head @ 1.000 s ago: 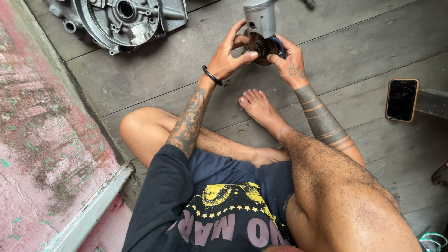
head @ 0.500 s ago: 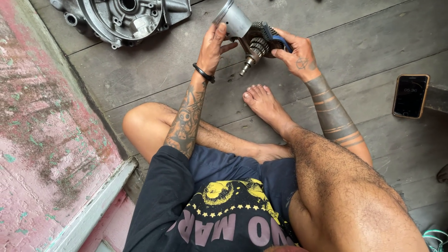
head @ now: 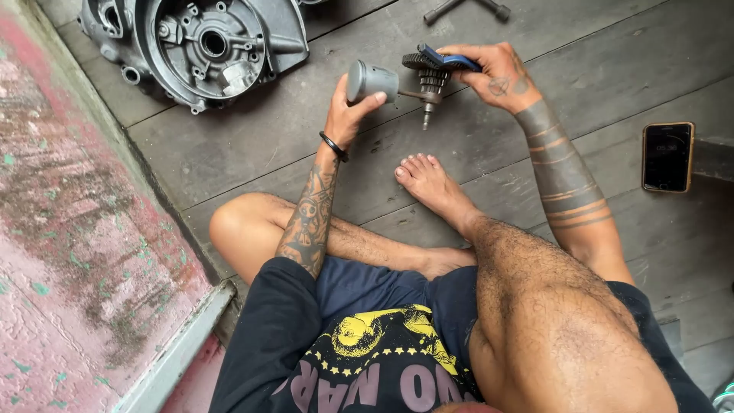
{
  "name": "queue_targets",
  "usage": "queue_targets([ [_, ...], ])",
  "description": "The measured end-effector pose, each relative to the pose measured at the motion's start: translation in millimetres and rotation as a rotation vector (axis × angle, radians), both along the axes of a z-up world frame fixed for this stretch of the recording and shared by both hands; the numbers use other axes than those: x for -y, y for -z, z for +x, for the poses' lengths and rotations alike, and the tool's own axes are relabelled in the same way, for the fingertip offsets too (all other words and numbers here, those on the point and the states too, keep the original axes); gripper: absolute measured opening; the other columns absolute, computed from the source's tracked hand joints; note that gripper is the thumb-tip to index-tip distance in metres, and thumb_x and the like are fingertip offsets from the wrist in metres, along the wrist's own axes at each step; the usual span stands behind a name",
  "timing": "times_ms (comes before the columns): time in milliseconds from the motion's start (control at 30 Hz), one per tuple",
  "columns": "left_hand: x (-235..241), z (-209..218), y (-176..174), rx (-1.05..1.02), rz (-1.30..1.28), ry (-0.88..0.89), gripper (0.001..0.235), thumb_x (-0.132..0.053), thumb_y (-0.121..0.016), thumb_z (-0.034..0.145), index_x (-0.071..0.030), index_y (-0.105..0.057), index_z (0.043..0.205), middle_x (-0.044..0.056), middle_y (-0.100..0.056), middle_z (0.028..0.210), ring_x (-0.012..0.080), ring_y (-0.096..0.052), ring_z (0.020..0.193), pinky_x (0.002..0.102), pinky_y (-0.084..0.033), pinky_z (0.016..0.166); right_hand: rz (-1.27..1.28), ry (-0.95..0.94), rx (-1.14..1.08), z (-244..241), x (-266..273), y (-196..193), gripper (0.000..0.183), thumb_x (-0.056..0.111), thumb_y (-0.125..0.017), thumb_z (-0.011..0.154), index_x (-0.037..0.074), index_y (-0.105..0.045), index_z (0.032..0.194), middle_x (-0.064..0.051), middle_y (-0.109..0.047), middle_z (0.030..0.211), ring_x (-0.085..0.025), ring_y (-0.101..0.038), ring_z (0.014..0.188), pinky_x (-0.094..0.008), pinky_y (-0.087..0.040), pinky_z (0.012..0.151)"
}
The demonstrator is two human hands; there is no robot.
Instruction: Cleaning a motorcycle piston and connecting rod assembly using a small brush and solvent.
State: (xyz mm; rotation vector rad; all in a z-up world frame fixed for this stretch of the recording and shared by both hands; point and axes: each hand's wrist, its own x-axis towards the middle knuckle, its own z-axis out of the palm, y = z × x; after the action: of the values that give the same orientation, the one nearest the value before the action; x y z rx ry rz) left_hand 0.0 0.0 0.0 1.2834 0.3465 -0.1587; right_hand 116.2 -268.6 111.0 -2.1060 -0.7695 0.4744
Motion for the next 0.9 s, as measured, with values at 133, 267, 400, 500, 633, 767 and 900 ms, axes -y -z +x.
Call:
queue_targets([
  [133,3.8,2.8,-7.5,0.063,0.208,0.103,0.057,-0.029,-0.085,0.075,-0.005,-0.056,0.117,0.010,-0.066,0.106,0.0212,-0.065,0.094,0.034,-0.055,0.086,-0.055,-0.037,0.034,12.0,10.4,-3.8,0.052,-0.013,-0.070,0.084,0.003,-0.073,0.133,-0.010,-0.077,0.103,-0.016,-0.058,0.065,-0.030,-0.045,0.061],
  [267,6.2,0.5,-20.2,0.017,0.505,0.212,0.055,-0.036,-0.088,0.069,-0.007,-0.053,0.100,0.010,-0.070,0.089,0.0209,-0.065,0.076,0.035,-0.054,0.073,-0.152,-0.075,0.031,22.8,9.7,-7.7,0.048,-0.010,-0.071,0.086,0.009,-0.076,0.130,-0.005,-0.075,0.090,-0.014,-0.052,0.057,-0.030,-0.043,0.057],
  [400,10.3,-8.9,-16.4,-0.062,0.803,0.325,0.063,-0.052,-0.086,0.066,-0.004,-0.059,0.096,0.014,-0.069,0.086,0.0263,-0.066,0.071,0.040,-0.055,0.067,-0.207,-0.206,0.090,34.6,0.7,-10.1,0.057,-0.012,-0.062,0.078,0.010,-0.080,0.127,-0.005,-0.067,0.066,-0.016,-0.044,0.046,-0.033,-0.038,0.048],
  [500,14.3,-12.2,-8.4,-0.085,0.943,0.371,0.070,-0.061,-0.084,0.066,-0.001,-0.065,0.097,0.016,-0.072,0.084,0.0300,-0.069,0.070,0.041,-0.055,0.066,-0.269,-0.290,0.190,43.7,-10.6,-6.6,0.062,-0.009,-0.058,0.071,0.013,-0.081,0.124,-0.010,-0.069,0.068,-0.025,-0.048,0.046,-0.040,-0.041,0.048],
  [633,22.4,-15.6,-17.0,-0.053,1.065,0.372,0.076,-0.069,-0.081,0.067,0.002,-0.071,0.095,0.018,-0.073,0.076,0.0320,-0.069,0.062,0.041,-0.056,0.060,-0.331,-0.311,0.255,51.6,-22.0,2.2,0.059,-0.009,-0.060,0.071,0.016,-0.082,0.120,-0.008,-0.073,0.072,-0.025,-0.054,0.046,-0.040,-0.046,0.051],
  [767,45.0,-21.3,-6.5,0.028,1.267,0.423,0.078,-0.078,-0.070,0.072,0.000,-0.074,0.077,0.016,-0.068,0.059,0.0332,-0.065,0.048,0.040,-0.051,0.050,-0.297,-0.362,0.367,50.6,-38.4,3.2,0.047,-0.008,-0.061,0.071,0.009,-0.082,0.109,-0.008,-0.078,0.088,-0.027,-0.067,0.060,-0.038,-0.055,0.061],
  [900,71.5,-27.4,4.6,-0.005,1.359,0.448,0.083,-0.082,-0.061,0.076,-0.001,-0.077,0.078,0.016,-0.069,0.061,0.0319,-0.063,0.045,0.040,-0.049,0.046,-0.192,-0.387,0.399,43.8,-51.4,-2.7,0.038,-0.010,-0.060,0.071,0.002,-0.080,0.101,-0.010,-0.079,0.096,-0.030,-0.070,0.071,-0.038,-0.056,0.071],
])
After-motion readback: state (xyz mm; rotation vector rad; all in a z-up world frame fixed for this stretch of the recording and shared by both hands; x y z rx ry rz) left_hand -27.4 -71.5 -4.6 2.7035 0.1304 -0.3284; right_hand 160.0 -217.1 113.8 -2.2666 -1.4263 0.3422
